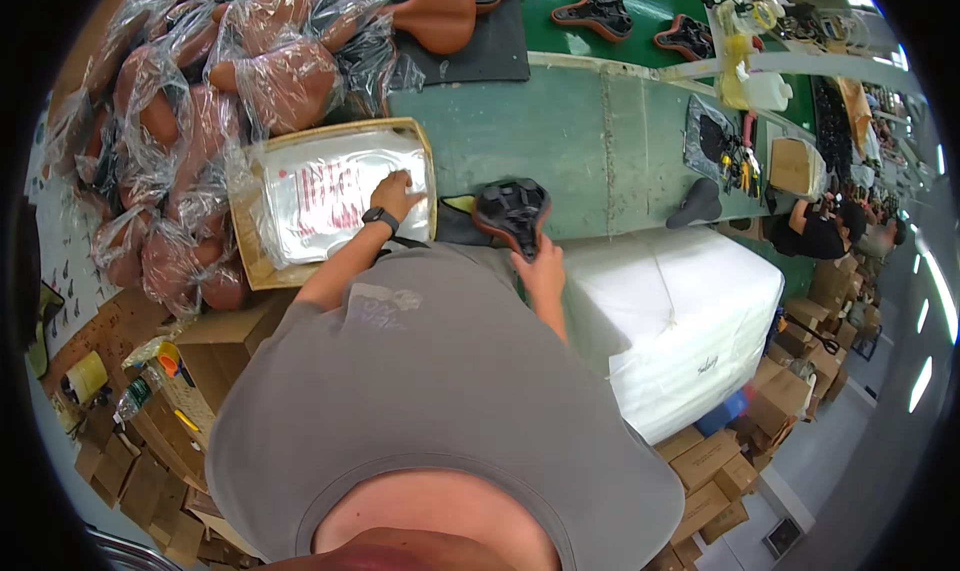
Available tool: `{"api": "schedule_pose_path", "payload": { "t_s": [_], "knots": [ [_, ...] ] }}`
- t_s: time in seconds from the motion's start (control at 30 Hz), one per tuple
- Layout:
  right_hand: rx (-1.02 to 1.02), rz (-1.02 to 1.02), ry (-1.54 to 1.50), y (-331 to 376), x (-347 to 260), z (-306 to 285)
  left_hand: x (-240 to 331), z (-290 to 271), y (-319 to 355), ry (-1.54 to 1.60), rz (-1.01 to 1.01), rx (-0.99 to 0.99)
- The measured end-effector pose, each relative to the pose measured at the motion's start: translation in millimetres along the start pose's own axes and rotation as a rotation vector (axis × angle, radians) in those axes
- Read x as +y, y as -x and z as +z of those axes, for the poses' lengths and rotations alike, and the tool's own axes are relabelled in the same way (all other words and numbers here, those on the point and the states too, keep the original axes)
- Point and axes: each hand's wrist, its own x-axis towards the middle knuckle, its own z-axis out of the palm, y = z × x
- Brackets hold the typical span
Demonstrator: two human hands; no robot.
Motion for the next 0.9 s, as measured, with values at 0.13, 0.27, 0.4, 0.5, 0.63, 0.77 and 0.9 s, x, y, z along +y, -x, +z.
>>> {"api": "schedule_pose_path", "payload": {
  "t_s": [0.13, 0.27, 0.4, 0.5, 0.63, 0.77, 0.9],
  "knots": [
    [-0.064, 0.192, 0.063, 7, -26, 28, -1, 34, 7, 0.073, 0.012, 0.081],
    [-0.671, 0.689, -1.233, -33, -37, -11, -16, 52, 23, 0.136, -0.035, 0.274],
    [-1.117, 0.607, -2.109, -5, -73, -95, -34, 21, 38, 0.323, -0.316, 0.349],
    [-1.284, 0.387, -2.264, 28, -103, -129, -57, -12, 59, 0.894, -0.435, 0.352],
    [-0.624, -0.061, -1.504, 40, -134, -123, -16, -98, 104, 1.448, -0.460, 0.364],
    [-0.504, -0.152, -1.022, 15, -165, -107, 6, -140, 154, 1.184, -0.338, 0.419],
    [-0.861, -0.011, -1.314, 18, -221, -101, 41, -156, 175, 0.728, -0.069, 0.492]
  ]
}}
